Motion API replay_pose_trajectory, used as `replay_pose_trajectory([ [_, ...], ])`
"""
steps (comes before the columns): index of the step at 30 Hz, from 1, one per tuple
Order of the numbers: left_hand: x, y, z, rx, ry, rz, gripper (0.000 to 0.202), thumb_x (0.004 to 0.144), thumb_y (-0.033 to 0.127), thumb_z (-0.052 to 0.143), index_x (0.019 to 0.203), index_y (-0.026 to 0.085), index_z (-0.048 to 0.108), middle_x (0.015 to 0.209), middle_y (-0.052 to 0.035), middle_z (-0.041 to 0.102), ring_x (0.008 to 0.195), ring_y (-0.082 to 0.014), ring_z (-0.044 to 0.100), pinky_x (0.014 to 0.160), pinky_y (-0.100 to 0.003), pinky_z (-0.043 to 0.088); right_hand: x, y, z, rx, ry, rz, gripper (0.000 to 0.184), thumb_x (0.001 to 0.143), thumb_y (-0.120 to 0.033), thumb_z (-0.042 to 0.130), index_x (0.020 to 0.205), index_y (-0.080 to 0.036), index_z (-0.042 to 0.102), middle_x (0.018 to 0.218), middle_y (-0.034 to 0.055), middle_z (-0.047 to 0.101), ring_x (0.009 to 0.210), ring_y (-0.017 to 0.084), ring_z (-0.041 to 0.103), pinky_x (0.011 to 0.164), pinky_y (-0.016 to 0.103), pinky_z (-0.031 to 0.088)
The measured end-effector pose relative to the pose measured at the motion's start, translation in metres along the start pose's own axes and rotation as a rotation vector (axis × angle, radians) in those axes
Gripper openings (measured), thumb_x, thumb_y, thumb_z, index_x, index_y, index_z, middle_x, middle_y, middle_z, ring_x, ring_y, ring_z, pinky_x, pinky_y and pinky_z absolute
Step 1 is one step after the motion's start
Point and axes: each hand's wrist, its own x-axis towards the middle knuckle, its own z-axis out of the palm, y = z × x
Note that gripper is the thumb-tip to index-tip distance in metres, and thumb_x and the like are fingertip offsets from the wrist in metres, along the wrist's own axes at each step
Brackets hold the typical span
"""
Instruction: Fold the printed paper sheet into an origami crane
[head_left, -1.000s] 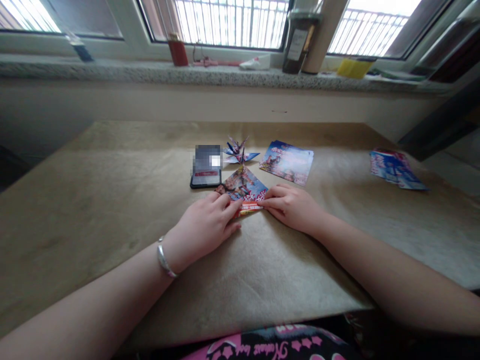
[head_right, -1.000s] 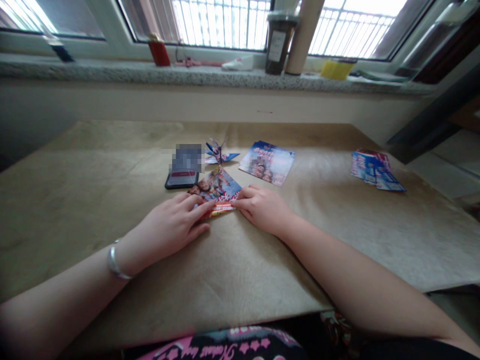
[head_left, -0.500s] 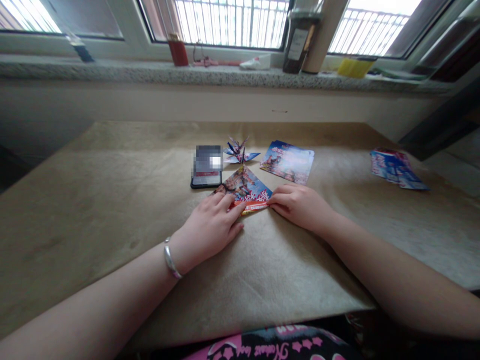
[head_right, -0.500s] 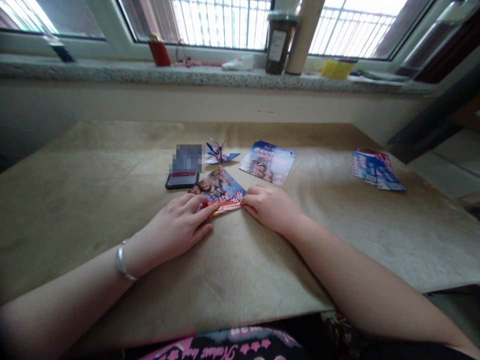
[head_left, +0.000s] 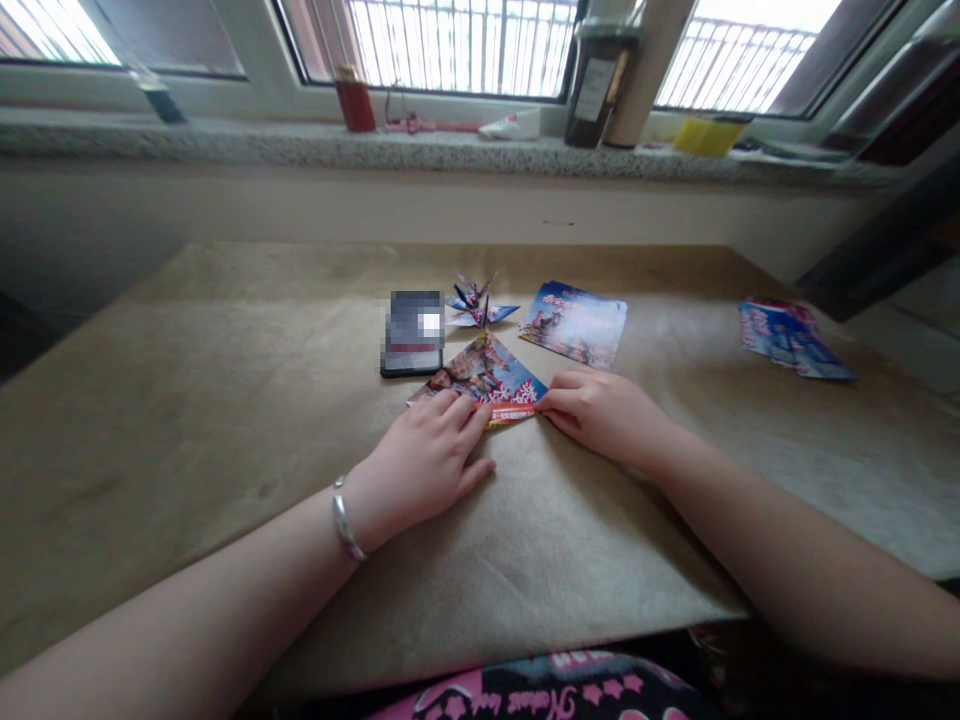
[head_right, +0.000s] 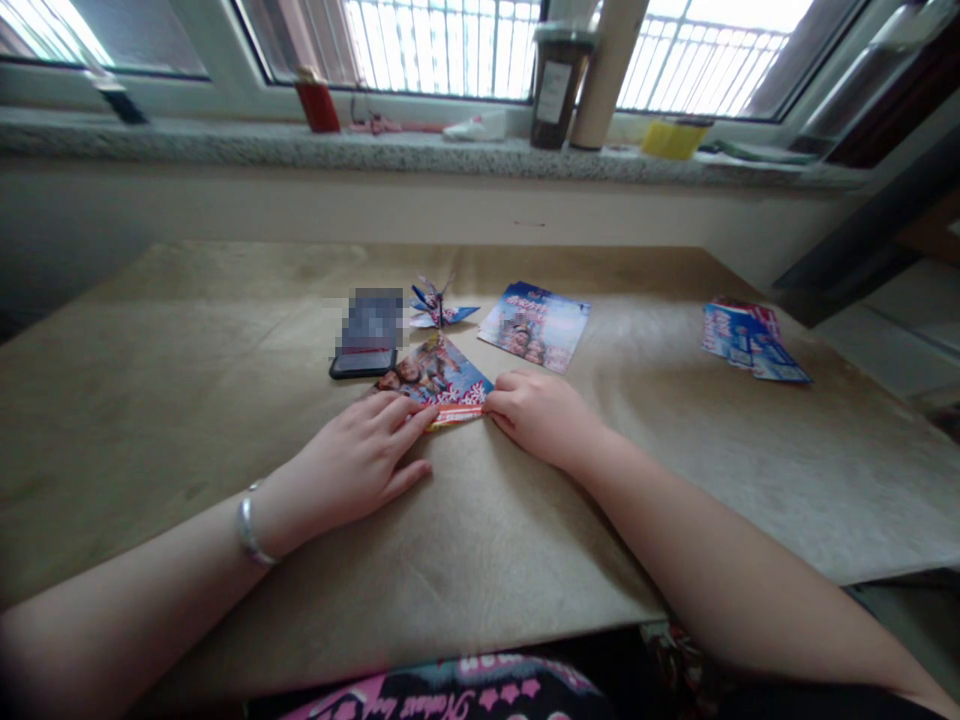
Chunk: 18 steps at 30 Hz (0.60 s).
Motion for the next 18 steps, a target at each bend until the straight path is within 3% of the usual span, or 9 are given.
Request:
replay_pose_trajectory([
  [7, -0.0018, -0.0009, 0.0007, -0.009, -0.001, -0.003, 0.053, 0.092, 0.046, 0.043, 0.131, 0.011, 0.05, 0.117, -0.0137, 0.056, 0.11, -0.029, 0.048, 0.098, -0.042, 0.041, -0.002, 0.0009, -0.0017, -0.023, -0.039, 0.022, 0.021, 0.09, -0.022, 0.05, 0.085, -0.02, 0.071, 0.079, 0.0034, 0.062, 0.072, 0.014, 0.056, 0.065, 0.024, 0.038],
  [18, -0.0021, -0.0015, 0.0025, -0.028, -0.014, -0.021, 0.053, 0.092, 0.046, 0.043, 0.134, 0.014, 0.047, 0.12, -0.0142, 0.054, 0.112, -0.0295, 0.048, 0.099, -0.044, 0.041, -0.0008, 0.0017, 0.0031, 0.03, 0.014, 0.008, 0.02, 0.09, -0.021, 0.05, 0.088, -0.02, 0.07, 0.085, 0.0039, 0.065, 0.075, 0.015, 0.058, 0.069, 0.025, 0.04],
])
